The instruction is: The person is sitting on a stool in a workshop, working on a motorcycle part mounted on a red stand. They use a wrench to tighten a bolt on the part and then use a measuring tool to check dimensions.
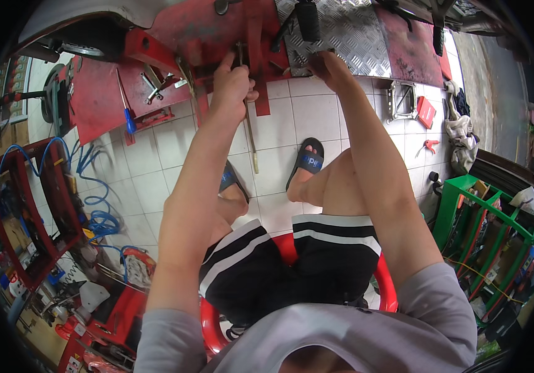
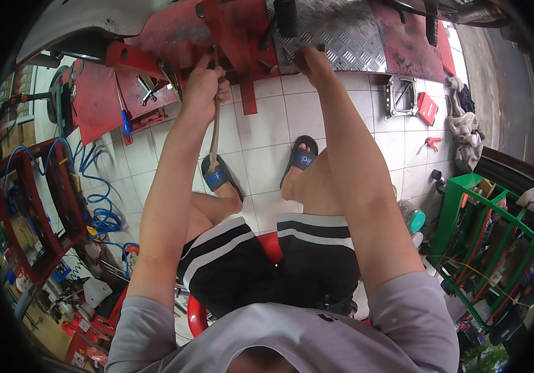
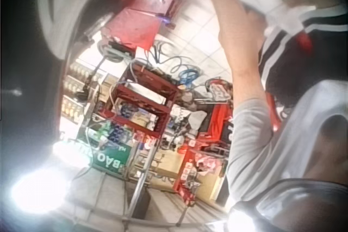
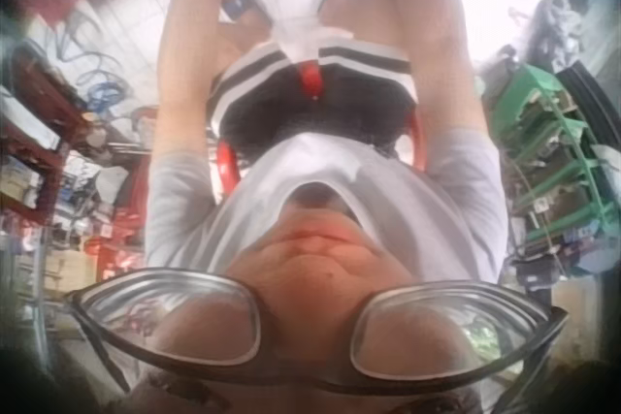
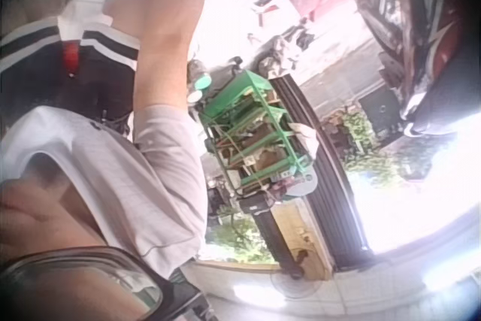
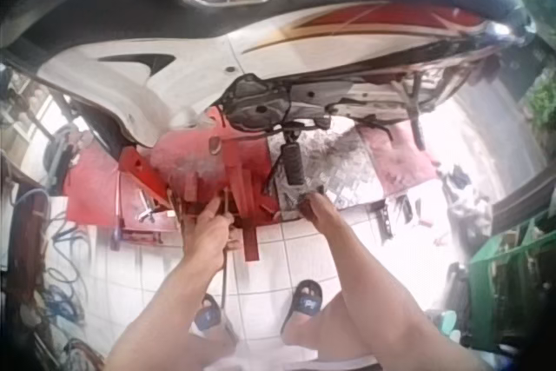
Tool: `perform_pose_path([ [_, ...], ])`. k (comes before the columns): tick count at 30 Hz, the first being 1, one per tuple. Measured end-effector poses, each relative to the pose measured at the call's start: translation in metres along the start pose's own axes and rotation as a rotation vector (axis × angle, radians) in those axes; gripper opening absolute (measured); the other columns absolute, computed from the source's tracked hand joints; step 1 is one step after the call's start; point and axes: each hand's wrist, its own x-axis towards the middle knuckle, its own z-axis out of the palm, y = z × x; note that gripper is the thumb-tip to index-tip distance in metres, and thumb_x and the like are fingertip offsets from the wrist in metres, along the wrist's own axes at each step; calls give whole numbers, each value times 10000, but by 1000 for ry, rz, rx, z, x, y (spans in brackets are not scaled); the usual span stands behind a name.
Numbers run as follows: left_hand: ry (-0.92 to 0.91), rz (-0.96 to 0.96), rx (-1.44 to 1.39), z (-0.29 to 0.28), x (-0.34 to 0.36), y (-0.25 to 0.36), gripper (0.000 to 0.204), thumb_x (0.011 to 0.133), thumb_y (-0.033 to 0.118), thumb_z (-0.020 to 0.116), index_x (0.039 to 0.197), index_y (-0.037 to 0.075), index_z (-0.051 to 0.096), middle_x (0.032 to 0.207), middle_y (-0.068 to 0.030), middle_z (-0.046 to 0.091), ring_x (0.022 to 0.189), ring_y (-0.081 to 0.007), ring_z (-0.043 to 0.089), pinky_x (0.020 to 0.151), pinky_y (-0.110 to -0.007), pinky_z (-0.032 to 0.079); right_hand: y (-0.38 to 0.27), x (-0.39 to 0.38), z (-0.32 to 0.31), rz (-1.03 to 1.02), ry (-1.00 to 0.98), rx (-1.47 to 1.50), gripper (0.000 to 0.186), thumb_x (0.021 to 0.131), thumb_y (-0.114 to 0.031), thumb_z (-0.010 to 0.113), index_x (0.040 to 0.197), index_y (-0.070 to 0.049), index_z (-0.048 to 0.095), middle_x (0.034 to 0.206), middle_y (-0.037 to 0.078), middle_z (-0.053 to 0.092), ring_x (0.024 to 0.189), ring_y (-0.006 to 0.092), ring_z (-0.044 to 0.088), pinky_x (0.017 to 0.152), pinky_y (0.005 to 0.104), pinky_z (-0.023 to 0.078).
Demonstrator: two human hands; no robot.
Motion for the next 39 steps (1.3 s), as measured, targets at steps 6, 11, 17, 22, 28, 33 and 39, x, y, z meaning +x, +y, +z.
perform_pose_path([
  [6,-20,23,13,-8,1,2,707,875,-36,413,1512,177,192,896,-24,424,616,-100,379,484,-260,306,18,13,-1,98,55,50,195,917,-210,512,944,-22,555,884,103,578,812,228,606,696,346,547],
  [11,63,84,201,-6,-2,7,700,881,-24,418,1516,143,175,923,-23,454,616,-96,376,486,-260,326,12,16,-9,70,73,-76,212,913,-253,534,913,-42,564,844,85,563,775,213,591,679,328,531],
  [17,87,191,328,-22,-20,10,623,927,55,472,1502,155,255,960,-25,486,673,-96,431,524,-260,407,-28,-40,32,216,-68,-756,271,909,-270,532,896,-18,633,846,108,680,767,223,661,708,322,547],
  [22,33,319,570,-22,-40,16,511,937,100,484,1440,134,400,1005,-92,602,736,-173,565,676,-339,506,-48,-86,69,69,-293,-656,367,959,-252,440,1029,46,641,977,199,689,910,278,687,839,361,565],
  [28,-157,763,874,-44,-50,1,555,911,-25,444,1438,146,407,1201,-119,599,968,-203,590,905,-310,452,-44,-111,101,215,-553,-266,498,1005,-295,343,1171,145,504,1073,294,623,988,372,648,898,415,544],
  [33,-128,740,1083,-32,-64,1,550,862,-65,455,1390,92,459,1158,-200,596,1024,-335,601,905,-384,459,-46,-131,121,221,-579,-178,483,1024,-308,287,1198,121,426,1133,285,577,1016,386,627,923,424,537],
  [39,-71,774,1215,-32,-56,-10,627,826,-23,506,1424,135,399,1095,-199,584,981,-381,605,811,-453,498,-42,-129,121,199,-605,-160,420,1012,-270,344,1179,105,435,1101,239,565,1022,357,612,944,433,527],
])
